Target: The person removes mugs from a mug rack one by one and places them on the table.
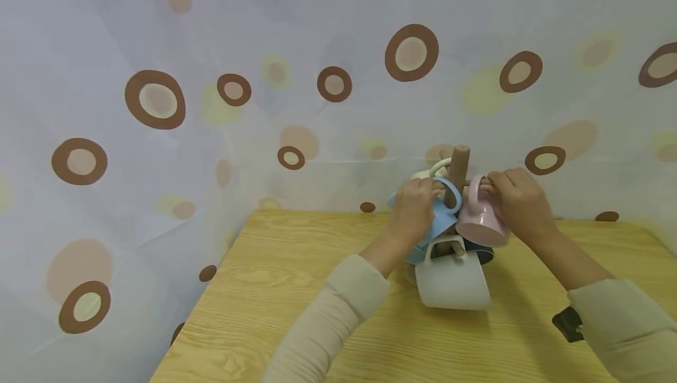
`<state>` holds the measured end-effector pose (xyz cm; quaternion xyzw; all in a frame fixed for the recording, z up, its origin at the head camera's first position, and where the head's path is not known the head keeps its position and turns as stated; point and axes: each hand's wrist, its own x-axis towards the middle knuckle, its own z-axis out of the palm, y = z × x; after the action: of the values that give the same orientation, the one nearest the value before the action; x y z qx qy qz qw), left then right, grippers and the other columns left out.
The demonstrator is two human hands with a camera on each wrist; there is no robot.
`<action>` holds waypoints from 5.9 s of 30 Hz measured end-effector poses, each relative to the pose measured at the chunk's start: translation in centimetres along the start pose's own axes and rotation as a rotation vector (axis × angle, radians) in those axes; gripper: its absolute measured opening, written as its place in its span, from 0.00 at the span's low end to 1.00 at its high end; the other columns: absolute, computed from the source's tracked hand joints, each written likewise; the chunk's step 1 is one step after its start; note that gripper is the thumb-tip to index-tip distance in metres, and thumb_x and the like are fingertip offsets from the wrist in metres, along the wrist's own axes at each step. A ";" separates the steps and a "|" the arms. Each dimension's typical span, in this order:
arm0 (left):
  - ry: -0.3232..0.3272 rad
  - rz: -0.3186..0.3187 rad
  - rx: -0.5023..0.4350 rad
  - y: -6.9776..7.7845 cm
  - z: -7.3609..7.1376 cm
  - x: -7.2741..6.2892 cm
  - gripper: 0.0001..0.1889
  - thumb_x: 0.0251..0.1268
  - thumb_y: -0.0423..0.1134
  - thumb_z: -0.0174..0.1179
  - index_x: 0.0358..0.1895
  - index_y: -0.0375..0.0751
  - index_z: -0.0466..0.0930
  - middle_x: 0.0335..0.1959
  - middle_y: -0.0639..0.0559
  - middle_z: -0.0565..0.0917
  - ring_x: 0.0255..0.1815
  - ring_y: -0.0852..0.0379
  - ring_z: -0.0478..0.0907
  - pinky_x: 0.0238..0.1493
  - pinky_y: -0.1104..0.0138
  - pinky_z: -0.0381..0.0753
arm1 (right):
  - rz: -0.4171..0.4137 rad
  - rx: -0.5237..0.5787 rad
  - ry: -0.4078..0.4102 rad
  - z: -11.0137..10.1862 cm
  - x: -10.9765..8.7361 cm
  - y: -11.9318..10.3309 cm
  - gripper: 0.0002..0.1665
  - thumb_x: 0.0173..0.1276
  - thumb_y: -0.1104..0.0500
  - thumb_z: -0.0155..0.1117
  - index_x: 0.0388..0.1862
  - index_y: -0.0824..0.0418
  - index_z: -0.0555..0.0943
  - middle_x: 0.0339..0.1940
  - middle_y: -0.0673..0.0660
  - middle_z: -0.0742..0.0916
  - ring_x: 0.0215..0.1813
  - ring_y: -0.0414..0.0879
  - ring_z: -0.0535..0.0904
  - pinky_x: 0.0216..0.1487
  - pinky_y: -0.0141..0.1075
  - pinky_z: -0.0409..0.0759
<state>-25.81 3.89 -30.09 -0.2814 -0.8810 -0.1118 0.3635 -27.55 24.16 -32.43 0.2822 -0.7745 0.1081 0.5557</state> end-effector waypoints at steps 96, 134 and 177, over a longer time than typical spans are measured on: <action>0.148 -0.701 -0.715 -6.1 1.9 -3.5 0.44 0.49 0.51 0.68 0.66 0.36 0.56 0.62 0.40 0.63 0.58 0.47 0.63 0.49 0.60 0.75 | 0.218 0.000 -0.361 -1.1 3.2 -6.8 0.09 0.56 0.68 0.65 0.29 0.73 0.75 0.23 0.65 0.79 0.27 0.58 0.75 0.29 0.49 0.79; -0.102 -1.193 -1.195 -5.0 3.1 -2.1 0.37 0.48 0.52 0.68 0.56 0.27 0.69 0.50 0.38 0.79 0.47 0.48 0.80 0.50 0.60 0.79 | 0.231 0.008 -0.303 -0.7 2.9 -6.6 0.08 0.55 0.69 0.65 0.28 0.74 0.75 0.20 0.64 0.78 0.25 0.56 0.74 0.27 0.47 0.78; 0.020 -1.086 -1.227 -7.5 2.2 -3.7 0.35 0.49 0.47 0.67 0.56 0.25 0.69 0.52 0.34 0.77 0.51 0.42 0.78 0.51 0.56 0.79 | 0.234 -0.034 -0.309 -0.5 2.9 -7.1 0.08 0.56 0.70 0.65 0.27 0.75 0.75 0.20 0.65 0.79 0.24 0.56 0.74 0.27 0.46 0.78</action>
<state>-29.24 -2.85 -34.22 0.0365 -0.6734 -0.7368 0.0480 -23.85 17.70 -30.62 0.1940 -0.8798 0.1144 0.4185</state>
